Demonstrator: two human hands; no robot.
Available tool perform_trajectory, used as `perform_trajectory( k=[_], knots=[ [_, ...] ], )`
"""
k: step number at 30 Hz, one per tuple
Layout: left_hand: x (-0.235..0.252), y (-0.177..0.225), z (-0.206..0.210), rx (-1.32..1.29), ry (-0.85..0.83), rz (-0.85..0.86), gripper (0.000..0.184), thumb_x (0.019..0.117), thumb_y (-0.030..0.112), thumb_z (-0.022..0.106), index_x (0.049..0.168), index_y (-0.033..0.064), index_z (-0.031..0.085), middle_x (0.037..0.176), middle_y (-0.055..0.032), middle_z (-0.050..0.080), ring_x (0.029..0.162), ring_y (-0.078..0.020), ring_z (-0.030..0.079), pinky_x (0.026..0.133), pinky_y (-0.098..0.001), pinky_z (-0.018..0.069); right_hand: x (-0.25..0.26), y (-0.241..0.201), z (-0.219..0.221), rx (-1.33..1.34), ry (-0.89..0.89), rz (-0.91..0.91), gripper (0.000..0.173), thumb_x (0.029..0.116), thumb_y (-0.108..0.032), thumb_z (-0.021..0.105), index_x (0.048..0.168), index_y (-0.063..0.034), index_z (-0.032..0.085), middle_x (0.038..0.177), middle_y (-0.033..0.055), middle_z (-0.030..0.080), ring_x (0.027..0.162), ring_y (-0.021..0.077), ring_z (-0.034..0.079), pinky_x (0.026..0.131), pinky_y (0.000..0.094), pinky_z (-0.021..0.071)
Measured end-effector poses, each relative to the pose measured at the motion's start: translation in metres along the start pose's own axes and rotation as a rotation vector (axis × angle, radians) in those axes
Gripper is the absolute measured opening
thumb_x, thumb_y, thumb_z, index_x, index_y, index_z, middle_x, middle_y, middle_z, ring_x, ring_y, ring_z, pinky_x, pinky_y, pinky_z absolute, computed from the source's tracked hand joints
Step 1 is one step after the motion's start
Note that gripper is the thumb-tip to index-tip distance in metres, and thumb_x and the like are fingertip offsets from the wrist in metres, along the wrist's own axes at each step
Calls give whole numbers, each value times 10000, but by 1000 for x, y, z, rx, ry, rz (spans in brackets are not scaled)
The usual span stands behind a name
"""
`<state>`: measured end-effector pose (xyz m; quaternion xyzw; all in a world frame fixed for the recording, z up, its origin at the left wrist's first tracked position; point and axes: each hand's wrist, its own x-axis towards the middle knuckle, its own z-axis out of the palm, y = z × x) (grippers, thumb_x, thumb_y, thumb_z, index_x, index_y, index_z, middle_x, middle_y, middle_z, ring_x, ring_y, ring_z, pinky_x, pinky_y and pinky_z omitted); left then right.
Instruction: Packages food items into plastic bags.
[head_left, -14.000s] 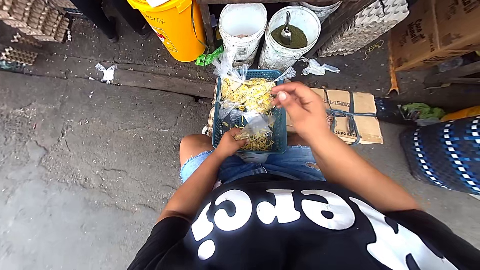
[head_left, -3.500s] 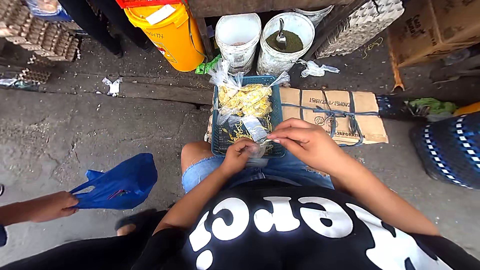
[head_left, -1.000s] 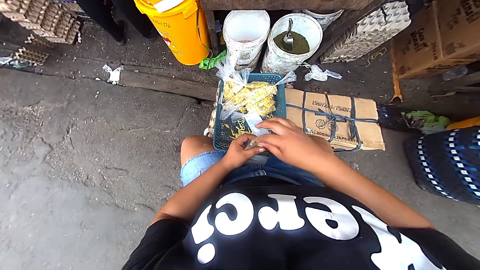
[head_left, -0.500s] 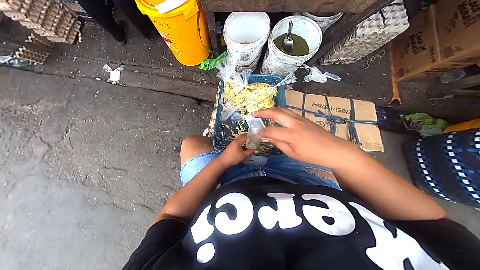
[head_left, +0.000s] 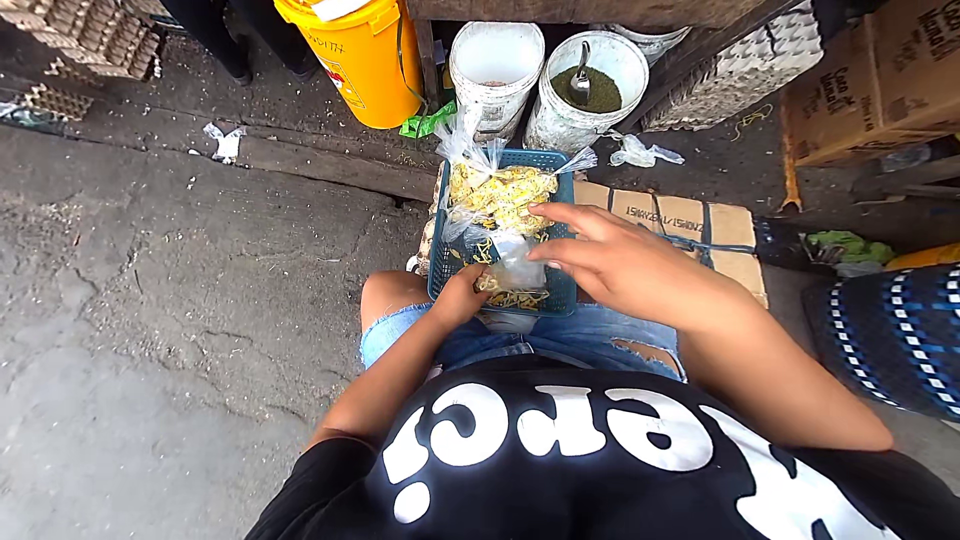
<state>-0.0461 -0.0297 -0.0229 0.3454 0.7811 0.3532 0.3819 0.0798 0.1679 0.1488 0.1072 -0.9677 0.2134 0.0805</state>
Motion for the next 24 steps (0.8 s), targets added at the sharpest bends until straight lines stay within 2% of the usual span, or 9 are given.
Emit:
perform_trajectory(
  k=[2, 4, 7, 9, 11, 13, 16, 21, 24],
  knots=[
    [-1, -2, 1, -10, 27, 8, 390, 948, 138, 698, 1289, -38, 626, 1250, -223, 667, 1186, -290, 650, 1072, -435, 487, -1, 2, -1, 29, 65, 13, 298, 1010, -140, 501, 1164, -156, 755, 1456, 153, 563, 1198, 323, 636, 972, 491, 545],
    [-1, -3, 0, -43, 53, 22, 386, 941, 142, 710, 1272, -39, 629, 1228, -222, 671, 1156, -283, 661, 1052, -434, 502, 0, 5, -3, 95, 142, 50, 302, 1030, -165, 490, 1202, -134, 737, 1459, 150, 555, 1252, 281, 612, 1011, 448, 539],
    [0, -10, 1, -130, 91, 57, 413, 921, 162, 747, 1260, -43, 630, 1205, -209, 676, 1119, -247, 673, 1026, -415, 523, 6, 21, 7, 193, 246, 143, 287, 1030, -172, 510, 1188, -85, 732, 1414, 156, 575, 1259, 231, 604, 1041, 380, 529],
    [1, -15, 2, -213, 118, 62, 416, 896, 146, 772, 1244, -39, 638, 1192, -185, 681, 1093, -204, 680, 1008, -383, 538, 10, 48, 34, 203, 223, 262, 252, 1029, -137, 541, 1168, -63, 738, 1339, 165, 625, 1234, 277, 616, 1032, 426, 528],
    [3, -19, 3, -316, 153, 51, 408, 880, 114, 786, 1225, -45, 637, 1157, -166, 699, 1057, -168, 694, 981, -356, 559, 8, 80, 75, 163, 30, 419, 214, 1014, -46, 573, 1130, -31, 752, 1248, 205, 668, 1217, 396, 606, 1045, 570, 486],
    [6, -22, 3, -387, 194, 42, 415, 872, 85, 790, 1225, -61, 628, 1139, -167, 708, 1050, -163, 701, 977, -348, 567, 0, 102, 117, 59, -240, 531, 225, 992, 1, 581, 1109, -42, 769, 1189, 214, 695, 1207, 439, 598, 1045, 632, 454],
    [5, -23, 6, -358, 219, 42, 450, 867, 81, 794, 1256, -54, 612, 1169, -171, 695, 1079, -173, 690, 998, -355, 556, -1, 110, 157, -142, -548, 664, 254, 981, 22, 549, 1140, -14, 744, 1235, 213, 679, 1264, 410, 563, 1083, 594, 389],
    [4, -20, 6, -325, 195, 14, 444, 872, 82, 785, 1261, -43, 612, 1191, -174, 681, 1088, -182, 683, 1000, -368, 551, 7, 99, 181, -294, -775, 715, 329, 994, 21, 517, 1298, 115, 600, 1343, 287, 601, 1361, 437, 481, 1161, 569, 298],
    [7, -23, 7, -377, 205, 22, 444, 871, 91, 787, 1252, -53, 611, 1152, -161, 706, 1060, -164, 700, 983, -347, 566, 9, 99, 180, -258, -799, 730, 241, 980, 16, 553, 1173, 56, 693, 1239, 228, 678, 1293, 409, 545, 1121, 572, 339]
  ],
)
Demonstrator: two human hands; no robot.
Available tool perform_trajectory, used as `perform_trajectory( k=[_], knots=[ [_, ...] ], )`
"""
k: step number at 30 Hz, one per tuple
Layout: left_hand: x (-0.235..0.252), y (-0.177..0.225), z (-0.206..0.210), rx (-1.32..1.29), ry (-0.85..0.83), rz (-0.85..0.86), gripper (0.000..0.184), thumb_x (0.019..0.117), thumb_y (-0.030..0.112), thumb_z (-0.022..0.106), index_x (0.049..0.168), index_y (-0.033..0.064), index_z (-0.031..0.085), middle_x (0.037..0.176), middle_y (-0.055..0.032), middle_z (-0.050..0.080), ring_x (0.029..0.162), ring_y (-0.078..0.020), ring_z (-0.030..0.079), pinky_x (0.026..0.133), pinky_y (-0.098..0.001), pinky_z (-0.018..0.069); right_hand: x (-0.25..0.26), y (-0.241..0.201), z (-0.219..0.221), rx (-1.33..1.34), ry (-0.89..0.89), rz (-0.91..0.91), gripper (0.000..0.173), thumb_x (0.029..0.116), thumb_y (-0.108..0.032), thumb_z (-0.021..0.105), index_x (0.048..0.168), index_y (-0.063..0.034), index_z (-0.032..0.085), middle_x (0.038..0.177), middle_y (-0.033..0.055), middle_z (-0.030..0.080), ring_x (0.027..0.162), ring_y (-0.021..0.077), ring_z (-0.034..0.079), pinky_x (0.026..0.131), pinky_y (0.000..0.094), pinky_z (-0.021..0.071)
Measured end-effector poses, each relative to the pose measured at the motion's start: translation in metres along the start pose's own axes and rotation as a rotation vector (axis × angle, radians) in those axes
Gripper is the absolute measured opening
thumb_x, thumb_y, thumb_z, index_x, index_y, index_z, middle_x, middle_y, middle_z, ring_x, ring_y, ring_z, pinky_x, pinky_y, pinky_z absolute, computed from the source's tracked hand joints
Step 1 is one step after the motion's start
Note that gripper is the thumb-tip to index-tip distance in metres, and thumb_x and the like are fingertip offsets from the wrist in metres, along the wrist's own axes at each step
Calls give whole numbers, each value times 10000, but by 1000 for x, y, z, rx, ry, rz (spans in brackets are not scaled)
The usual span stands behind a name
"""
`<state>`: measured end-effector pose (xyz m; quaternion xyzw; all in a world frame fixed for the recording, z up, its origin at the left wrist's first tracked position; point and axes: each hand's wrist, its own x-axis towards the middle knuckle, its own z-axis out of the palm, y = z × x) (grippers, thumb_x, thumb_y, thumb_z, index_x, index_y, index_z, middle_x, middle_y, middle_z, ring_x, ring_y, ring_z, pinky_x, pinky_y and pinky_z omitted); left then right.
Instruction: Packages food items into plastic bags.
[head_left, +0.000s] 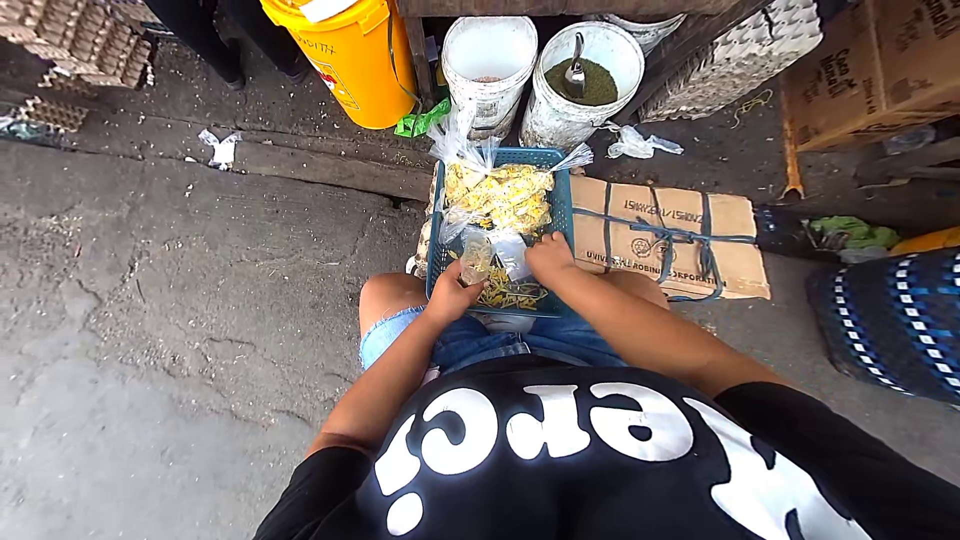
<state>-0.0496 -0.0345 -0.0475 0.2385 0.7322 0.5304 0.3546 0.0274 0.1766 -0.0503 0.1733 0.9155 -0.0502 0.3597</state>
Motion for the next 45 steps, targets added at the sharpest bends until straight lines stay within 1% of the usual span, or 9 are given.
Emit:
perform_trajectory(
  k=[4, 7, 14, 18, 20, 24, 30, 37, 45],
  knots=[
    [-1, -1, -2, -4, 52, -12, 389, 875, 87, 782, 1208, -52, 634, 1111, -158, 713, 1022, -169, 703, 956, -363, 571, -9, 15, -12, 145, 279, -24, 239, 942, 50, 597, 1161, 62, 691, 1159, 292, 676, 1196, 493, 584, 1012, 645, 427],
    [-4, -2, -2, -51, 128, -30, 390, 872, 56, 781, 1214, -44, 623, 1063, -135, 728, 965, -146, 716, 913, -353, 588, -30, 28, -38, 332, 398, -34, 230, 1011, -55, 562, 1177, 36, 691, 1191, 280, 678, 1216, 486, 593, 1005, 649, 457],
    [2, -4, 6, -88, 321, -9, 359, 899, 51, 745, 1216, -37, 601, 1046, -135, 707, 918, -158, 702, 875, -369, 587, -35, 5, -41, 617, 253, -223, 170, 979, -135, 660, 1086, -19, 721, 982, 199, 733, 936, 393, 711, 855, 652, 540],
    [2, -7, 7, -5, 319, -30, 374, 910, 93, 749, 1227, -40, 603, 1134, -175, 675, 1021, -213, 685, 941, -408, 565, 6, -17, -12, 566, -27, -111, 375, 1046, -292, 592, 1238, 14, 690, 1182, 280, 684, 1156, 462, 634, 996, 672, 459],
    [1, -6, 5, 32, 312, -27, 332, 909, 103, 746, 1191, -32, 632, 1141, -174, 658, 1035, -218, 669, 938, -409, 559, 7, -29, -15, 520, -2, -70, 348, 1066, -276, 532, 1219, -15, 704, 1220, 272, 676, 1189, 459, 625, 994, 674, 462],
    [1, -4, 8, 77, 305, -17, 308, 911, 114, 744, 1167, -23, 642, 1145, -173, 654, 1047, -230, 659, 937, -417, 551, 11, -50, -1, 433, 45, -122, 386, 991, -258, 677, 1308, -39, 675, 1376, 254, 565, 1265, 460, 549, 1010, 649, 472],
    [3, -1, 8, 119, 309, -15, 320, 915, 115, 736, 1178, -41, 643, 1148, -199, 658, 1065, -253, 664, 958, -426, 546, -5, -34, -2, 615, 150, -164, 259, 1019, -200, 632, 1209, -53, 730, 1345, 215, 590, 1260, 396, 569, 1059, 568, 464],
    [4, -1, 9, 91, 297, -19, 334, 907, 117, 738, 1190, -29, 639, 1180, -189, 649, 1095, -252, 651, 973, -438, 534, -68, 0, -36, 971, 272, -233, 226, 982, -174, 703, 1150, -23, 716, 1219, 180, 653, 972, 254, 676, 887, 440, 565],
    [1, -1, 6, 115, 238, 6, 373, 901, 71, 730, 1245, -28, 623, 1228, -214, 634, 1150, -286, 632, 1010, -456, 516, -111, 7, -53, 1306, 355, -323, 119, 919, -48, 722, 1025, -50, 670, 874, 16, 702, 728, 55, 648, 701, 235, 555]
  ],
)
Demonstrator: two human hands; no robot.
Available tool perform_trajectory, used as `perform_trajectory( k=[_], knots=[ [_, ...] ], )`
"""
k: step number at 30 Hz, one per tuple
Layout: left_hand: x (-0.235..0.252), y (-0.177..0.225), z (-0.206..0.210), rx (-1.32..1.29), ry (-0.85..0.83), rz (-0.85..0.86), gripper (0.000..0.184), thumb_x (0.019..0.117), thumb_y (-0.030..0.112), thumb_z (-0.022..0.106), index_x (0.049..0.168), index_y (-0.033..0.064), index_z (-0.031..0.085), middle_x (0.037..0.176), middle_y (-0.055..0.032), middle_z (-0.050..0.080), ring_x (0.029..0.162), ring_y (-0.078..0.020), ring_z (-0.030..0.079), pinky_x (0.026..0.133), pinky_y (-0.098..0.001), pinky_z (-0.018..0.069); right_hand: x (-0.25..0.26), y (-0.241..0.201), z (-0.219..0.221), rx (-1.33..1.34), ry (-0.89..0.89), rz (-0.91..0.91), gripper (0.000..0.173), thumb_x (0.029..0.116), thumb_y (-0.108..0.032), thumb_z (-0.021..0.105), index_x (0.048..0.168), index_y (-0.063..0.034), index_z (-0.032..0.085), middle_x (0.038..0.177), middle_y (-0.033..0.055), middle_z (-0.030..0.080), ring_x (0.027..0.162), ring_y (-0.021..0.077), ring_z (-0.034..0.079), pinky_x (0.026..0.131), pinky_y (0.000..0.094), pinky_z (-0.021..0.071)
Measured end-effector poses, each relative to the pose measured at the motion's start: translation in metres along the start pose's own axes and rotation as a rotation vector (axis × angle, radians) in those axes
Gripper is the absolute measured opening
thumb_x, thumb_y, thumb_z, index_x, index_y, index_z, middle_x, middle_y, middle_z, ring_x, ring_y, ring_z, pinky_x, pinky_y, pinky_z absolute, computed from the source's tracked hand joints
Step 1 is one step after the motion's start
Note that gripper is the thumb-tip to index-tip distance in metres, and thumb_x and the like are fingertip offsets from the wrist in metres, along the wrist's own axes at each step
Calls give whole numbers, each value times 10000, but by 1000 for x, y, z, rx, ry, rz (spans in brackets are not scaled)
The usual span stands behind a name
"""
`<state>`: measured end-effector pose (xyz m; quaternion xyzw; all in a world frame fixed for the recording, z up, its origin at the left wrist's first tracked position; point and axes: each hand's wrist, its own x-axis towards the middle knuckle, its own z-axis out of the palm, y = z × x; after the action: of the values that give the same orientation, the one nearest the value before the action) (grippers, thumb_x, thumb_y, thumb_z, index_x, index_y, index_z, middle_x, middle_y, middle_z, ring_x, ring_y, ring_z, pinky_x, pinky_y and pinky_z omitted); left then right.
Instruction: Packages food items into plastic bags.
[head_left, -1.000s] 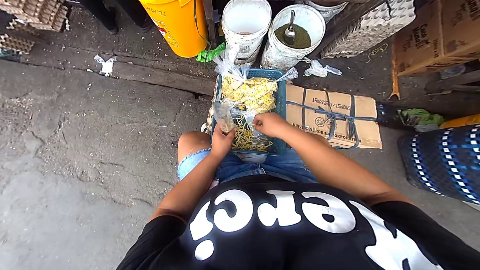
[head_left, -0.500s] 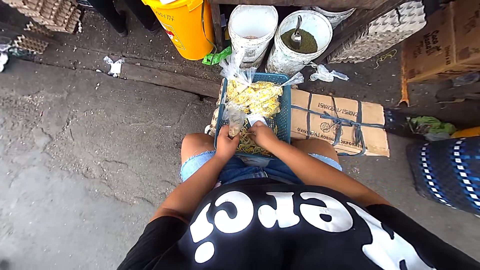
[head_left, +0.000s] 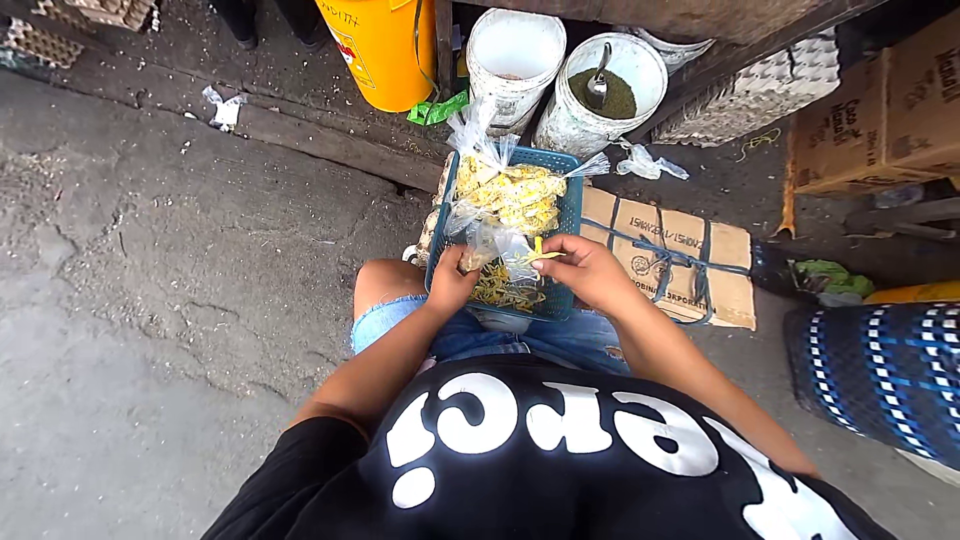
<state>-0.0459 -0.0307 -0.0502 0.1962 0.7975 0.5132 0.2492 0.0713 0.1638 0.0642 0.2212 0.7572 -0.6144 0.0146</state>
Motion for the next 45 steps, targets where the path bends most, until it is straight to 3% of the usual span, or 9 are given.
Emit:
perform_trajectory(
  k=[10, 15, 20, 25, 29, 32, 36, 40, 45],
  knots=[
    [1, 4, -2, 59, -55, 6, 363, 913, 81, 709, 1249, -31, 629, 1259, -224, 622, 1182, -314, 614, 1027, -479, 502, -21, -50, -14, 267, 45, -256, 152, 913, -23, 658, 964, -164, 637, 848, -39, 718, 722, 71, 699, 714, 244, 617],
    [1, 6, -2, 106, -92, 2, 377, 904, 65, 705, 1262, -27, 627, 1283, -230, 615, 1197, -326, 612, 1033, -484, 501, -21, -72, -16, 331, 25, -407, 156, 936, -66, 679, 1017, -199, 658, 906, -44, 723, 754, 64, 706, 730, 239, 623],
    [1, 8, -4, 121, -127, -22, 383, 916, 67, 690, 1279, -28, 616, 1328, -229, 598, 1236, -326, 594, 1060, -475, 484, -15, -72, 0, 335, -12, -377, 163, 932, -38, 662, 1009, -181, 650, 893, -32, 720, 750, 81, 706, 731, 259, 627],
    [1, 9, -6, 109, -129, -22, 376, 920, 78, 689, 1274, -29, 621, 1321, -231, 603, 1226, -324, 600, 1057, -477, 486, -13, -58, 8, 174, 19, -367, 144, 906, -28, 679, 984, -147, 656, 925, -41, 714, 756, 52, 676, 698, 217, 593],
    [1, 7, -4, 117, -147, 7, 373, 920, 73, 693, 1272, -30, 624, 1318, -228, 608, 1229, -329, 599, 1058, -481, 485, -14, -57, 5, -26, 62, -389, 87, 873, -81, 726, 944, -103, 681, 1117, 0, 628, 1006, 55, 639, 803, 210, 589],
    [2, 7, -4, 120, -161, 3, 376, 930, 91, 689, 1281, -27, 620, 1330, -231, 602, 1244, -328, 592, 1068, -479, 479, -14, -57, 6, -93, 51, -339, 118, 868, -107, 743, 967, -81, 685, 1146, 33, 621, 924, 56, 642, 749, 206, 587],
    [1, 7, -6, 110, -161, -11, 380, 926, 88, 692, 1279, -32, 618, 1333, -233, 599, 1242, -326, 594, 1068, -471, 480, -16, -56, 7, -78, 12, -325, 267, 885, -110, 737, 1145, -79, 684, 1148, 23, 612, 748, 23, 597, 661, 170, 550],
    [2, 5, -7, 104, -159, 10, 397, 917, 77, 698, 1287, -38, 614, 1341, -241, 593, 1246, -333, 593, 1071, -477, 479, -18, -58, 8, -15, 23, -416, 276, 887, -39, 707, 1160, -62, 672, 1173, 18, 624, 809, 37, 647, 723, 199, 596],
    [6, 3, -8, 118, -176, 11, 415, 921, 104, 692, 1304, -36, 615, 1341, -237, 604, 1264, -316, 589, 1092, -448, 468, -22, -59, 7, -437, 104, -560, 305, 932, -315, 727, 1135, -88, 730, 1308, 113, 601, 981, 104, 627, 771, 249, 547]
  ],
)
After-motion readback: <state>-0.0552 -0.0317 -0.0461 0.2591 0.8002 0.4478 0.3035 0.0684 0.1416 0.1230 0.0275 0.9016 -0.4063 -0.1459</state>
